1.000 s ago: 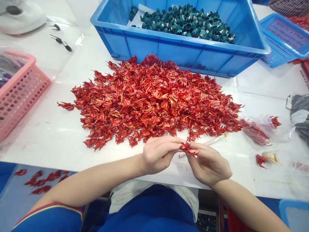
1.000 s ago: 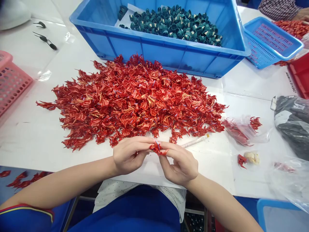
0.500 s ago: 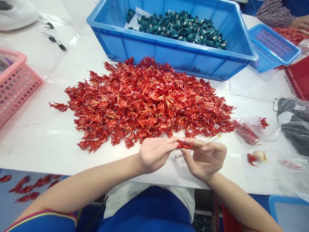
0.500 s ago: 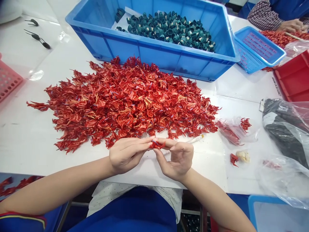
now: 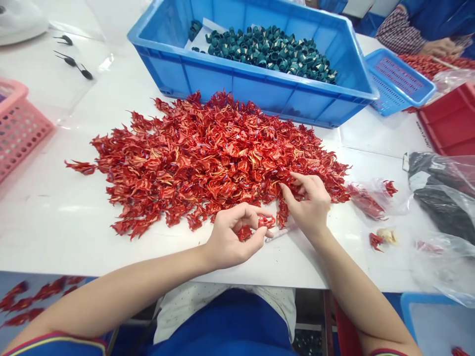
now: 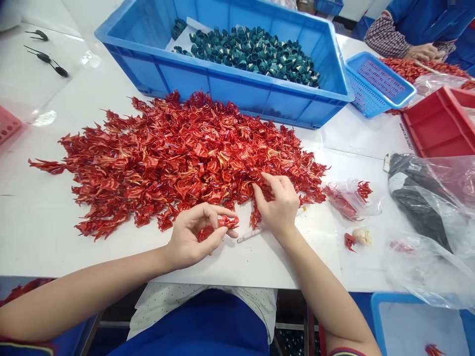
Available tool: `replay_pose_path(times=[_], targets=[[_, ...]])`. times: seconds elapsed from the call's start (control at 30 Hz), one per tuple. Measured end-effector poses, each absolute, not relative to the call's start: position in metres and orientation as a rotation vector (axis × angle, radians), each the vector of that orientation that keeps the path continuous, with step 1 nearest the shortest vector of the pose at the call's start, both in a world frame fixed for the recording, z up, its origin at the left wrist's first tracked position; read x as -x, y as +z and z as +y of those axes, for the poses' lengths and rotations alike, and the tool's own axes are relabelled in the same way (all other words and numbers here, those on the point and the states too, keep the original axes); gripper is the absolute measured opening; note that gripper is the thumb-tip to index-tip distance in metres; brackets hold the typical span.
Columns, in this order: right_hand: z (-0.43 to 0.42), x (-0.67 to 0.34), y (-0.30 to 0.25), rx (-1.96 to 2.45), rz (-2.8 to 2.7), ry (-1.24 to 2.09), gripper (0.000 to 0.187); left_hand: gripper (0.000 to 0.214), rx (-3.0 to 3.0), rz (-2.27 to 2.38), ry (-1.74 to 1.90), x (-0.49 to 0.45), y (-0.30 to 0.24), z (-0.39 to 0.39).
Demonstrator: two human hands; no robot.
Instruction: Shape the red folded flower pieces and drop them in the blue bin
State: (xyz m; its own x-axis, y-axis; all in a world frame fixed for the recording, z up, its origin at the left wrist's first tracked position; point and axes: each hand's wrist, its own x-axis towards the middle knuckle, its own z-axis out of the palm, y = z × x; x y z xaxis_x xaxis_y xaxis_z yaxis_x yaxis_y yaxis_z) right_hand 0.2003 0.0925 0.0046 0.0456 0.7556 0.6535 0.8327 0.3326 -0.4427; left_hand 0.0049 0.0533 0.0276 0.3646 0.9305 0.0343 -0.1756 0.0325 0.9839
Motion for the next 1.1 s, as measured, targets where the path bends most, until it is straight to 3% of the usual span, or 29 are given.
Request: replay_pose_path(times=[0.2, 0.4, 0.63, 0.87, 1.1], targets=[[0.086, -0.197, 0.007, 1.213, -1.763, -0.275, 0.028, 0.025, -0.955, 0.707, 0.98, -0.004, 0.025, 0.06], [0.07, -0.19, 0.017, 1.098, -1.784, -0.451, 0.041, 0.015, -1.229, 0.849, 1.006, -0.003, 0.031, 0.063], [0.055, -0.186, 0.024, 0.881, -2.003, -0.446, 0.014, 0.021, -1.403, 0.929, 1.103, -0.004, 0.024, 0.064], [0.052, -0.183, 0.022, 0.736, -2.109, -0.242, 0.017, 0.026, -1.312, 0.833, 1.006, -0.002, 0.028, 0.068], [0.047, -0.181, 0.029, 0.831, -1.904, 0.03, 0.036, 0.045, -0.91, 0.741, 0.798, -0.004, 0.031, 0.07]])
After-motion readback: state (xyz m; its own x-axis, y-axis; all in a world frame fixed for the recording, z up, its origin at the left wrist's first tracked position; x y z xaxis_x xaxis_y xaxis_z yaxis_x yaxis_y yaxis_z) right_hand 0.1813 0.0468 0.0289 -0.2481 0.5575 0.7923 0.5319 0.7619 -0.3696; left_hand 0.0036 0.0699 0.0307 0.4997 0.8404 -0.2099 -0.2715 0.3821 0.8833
